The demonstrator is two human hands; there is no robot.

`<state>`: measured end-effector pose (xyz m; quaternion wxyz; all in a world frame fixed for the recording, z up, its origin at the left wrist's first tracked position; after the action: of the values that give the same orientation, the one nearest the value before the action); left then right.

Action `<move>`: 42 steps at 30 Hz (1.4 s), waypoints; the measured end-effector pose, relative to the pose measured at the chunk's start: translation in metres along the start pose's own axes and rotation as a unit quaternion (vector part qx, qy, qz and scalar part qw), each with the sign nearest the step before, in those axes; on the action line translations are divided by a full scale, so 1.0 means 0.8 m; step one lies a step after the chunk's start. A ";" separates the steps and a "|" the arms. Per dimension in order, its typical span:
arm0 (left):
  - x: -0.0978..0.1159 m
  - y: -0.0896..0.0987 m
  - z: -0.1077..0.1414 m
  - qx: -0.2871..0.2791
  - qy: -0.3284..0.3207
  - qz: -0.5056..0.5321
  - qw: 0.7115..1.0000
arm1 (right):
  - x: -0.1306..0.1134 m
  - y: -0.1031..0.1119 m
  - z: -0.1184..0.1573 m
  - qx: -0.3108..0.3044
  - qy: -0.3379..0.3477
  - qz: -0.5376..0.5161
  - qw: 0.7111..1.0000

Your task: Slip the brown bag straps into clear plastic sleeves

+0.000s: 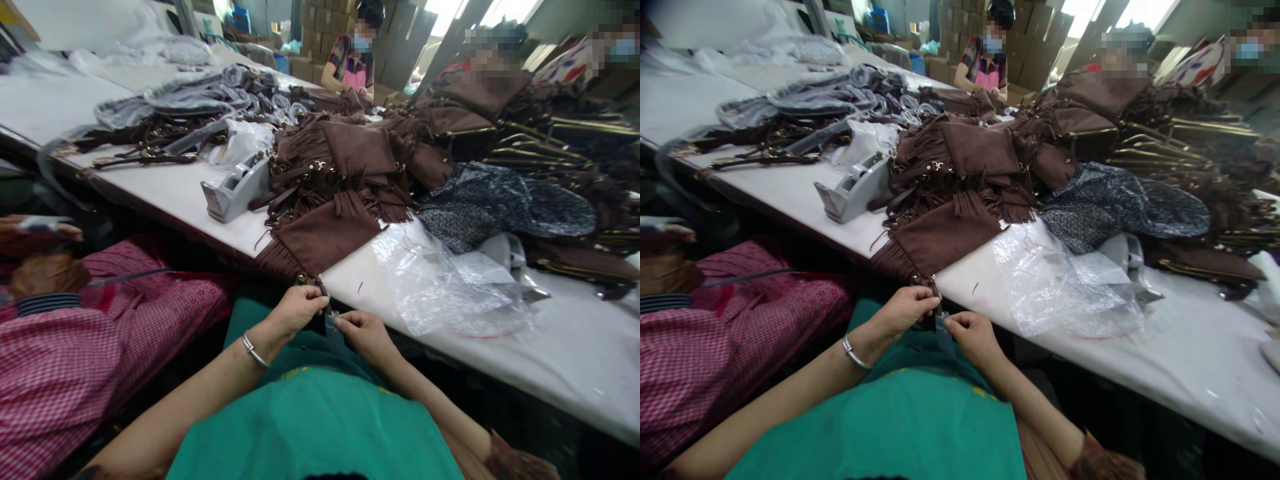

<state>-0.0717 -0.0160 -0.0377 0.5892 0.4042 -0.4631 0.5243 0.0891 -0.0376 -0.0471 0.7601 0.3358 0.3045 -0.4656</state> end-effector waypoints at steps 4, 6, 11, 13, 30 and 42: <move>-0.003 0.002 0.000 -0.004 0.010 0.022 1.000 | -0.002 -0.005 -0.011 0.000 -0.034 -0.042 0.999; -0.008 0.003 -0.001 -0.006 0.021 0.026 0.999 | -0.007 -0.008 -0.016 0.002 -0.037 -0.042 0.998; -0.021 0.011 0.000 0.007 0.053 0.041 0.998 | -0.023 -0.011 -0.025 0.032 -0.021 -0.036 0.999; -0.026 0.015 0.004 0.022 0.071 0.063 0.995 | -0.028 -0.012 -0.028 0.054 -0.016 -0.033 0.998; -0.051 0.013 0.013 0.099 0.067 0.116 0.986 | -0.041 -0.023 -0.041 0.066 -0.007 0.059 0.996; -0.033 0.028 0.012 0.212 -0.077 -0.058 0.973 | -0.027 -0.039 -0.045 0.037 -0.026 0.047 0.998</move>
<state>-0.0956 -0.0288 -0.0608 0.4822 0.5848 -0.3614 0.5430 0.0471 -0.0085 -0.0588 0.7757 0.3655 0.2511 -0.4490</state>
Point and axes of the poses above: each hand's wrist, its own z-axis away from the middle knuckle, its own y-axis out of the back of the hand, x = y × z, the point moved 5 cm from there along -z, towards the middle knuckle, and after that the axes turned 10 degrees about -y, right-handed, at the moved point
